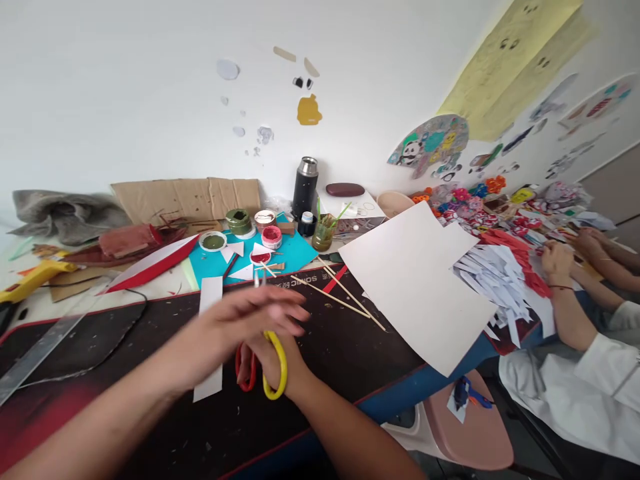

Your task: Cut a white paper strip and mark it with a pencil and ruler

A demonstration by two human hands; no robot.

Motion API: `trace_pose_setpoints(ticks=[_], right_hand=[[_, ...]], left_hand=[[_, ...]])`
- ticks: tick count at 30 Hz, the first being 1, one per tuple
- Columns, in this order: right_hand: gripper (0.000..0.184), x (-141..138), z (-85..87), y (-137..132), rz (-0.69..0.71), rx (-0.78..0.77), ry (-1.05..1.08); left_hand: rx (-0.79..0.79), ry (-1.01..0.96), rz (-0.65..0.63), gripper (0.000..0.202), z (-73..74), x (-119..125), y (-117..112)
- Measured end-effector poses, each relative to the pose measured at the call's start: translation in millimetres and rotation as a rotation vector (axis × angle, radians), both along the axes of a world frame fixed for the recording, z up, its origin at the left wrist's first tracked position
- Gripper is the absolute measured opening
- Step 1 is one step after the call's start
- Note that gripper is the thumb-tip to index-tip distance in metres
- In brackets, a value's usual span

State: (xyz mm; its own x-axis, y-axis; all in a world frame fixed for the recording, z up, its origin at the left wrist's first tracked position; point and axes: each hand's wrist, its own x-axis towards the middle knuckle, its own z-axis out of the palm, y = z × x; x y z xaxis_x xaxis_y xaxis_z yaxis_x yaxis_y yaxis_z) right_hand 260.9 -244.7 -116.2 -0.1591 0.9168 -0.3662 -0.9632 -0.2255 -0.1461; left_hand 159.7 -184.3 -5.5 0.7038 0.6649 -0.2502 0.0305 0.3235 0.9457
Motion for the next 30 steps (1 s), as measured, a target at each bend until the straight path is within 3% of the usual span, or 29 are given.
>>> trace_pose_setpoints(ticks=[1, 2, 3, 5, 8, 9, 11, 14, 16, 21, 30], right_hand=[[0.029, 2, 1.6, -1, 0.027, 0.013, 0.017], [0.022, 4, 3.4, -2, 0.035, 0.047, -0.124], [0.023, 7, 5.3, -2, 0.02, 0.099, -0.433], [0.037, 10, 8.6, -1, -0.023, 0.134, -0.762], [0.045, 13, 11.2, 1, -0.048, 0.104, -0.892], [0.046, 13, 11.5, 1, -0.046, 0.1, -0.913], [0.046, 11, 11.8, 2, -0.034, 0.105, -0.946], [0.045, 9, 11.9, 2, 0.0, 0.129, -0.998], [0.045, 8, 12.2, 2, 0.02, 0.138, -1.023], [0.049, 10, 13.2, 7, 0.079, 0.139, -1.038], [0.058, 18, 17.7, 20, 0.252, 0.228, -1.217]], left_hand=[[0.081, -0.001, 0.172, 0.055, -0.8, -22, 10], [0.168, 0.011, 0.324, 0.054, -3.8, -41, 20], [0.261, 0.066, 0.419, 0.052, -8.8, -59, 28], [0.408, 0.28, 0.412, 0.052, -24.0, -88, 38], [0.733, 0.549, 0.238, 0.047, -54.0, -114, 42], [0.884, 0.598, 0.166, 0.046, -64.5, -118, 42], [1.012, 0.618, 0.071, 0.04, -84.1, -122, 42], [1.293, 0.707, -0.166, 0.07, -107.0, -123, 44], [1.4, 0.757, -0.254, 0.083, -116.3, -122, 46], [1.471, 0.824, -0.296, 0.079, -120.9, -120, 48], [1.667, 0.782, -0.164, 0.042, -107.0, -121, 49]])
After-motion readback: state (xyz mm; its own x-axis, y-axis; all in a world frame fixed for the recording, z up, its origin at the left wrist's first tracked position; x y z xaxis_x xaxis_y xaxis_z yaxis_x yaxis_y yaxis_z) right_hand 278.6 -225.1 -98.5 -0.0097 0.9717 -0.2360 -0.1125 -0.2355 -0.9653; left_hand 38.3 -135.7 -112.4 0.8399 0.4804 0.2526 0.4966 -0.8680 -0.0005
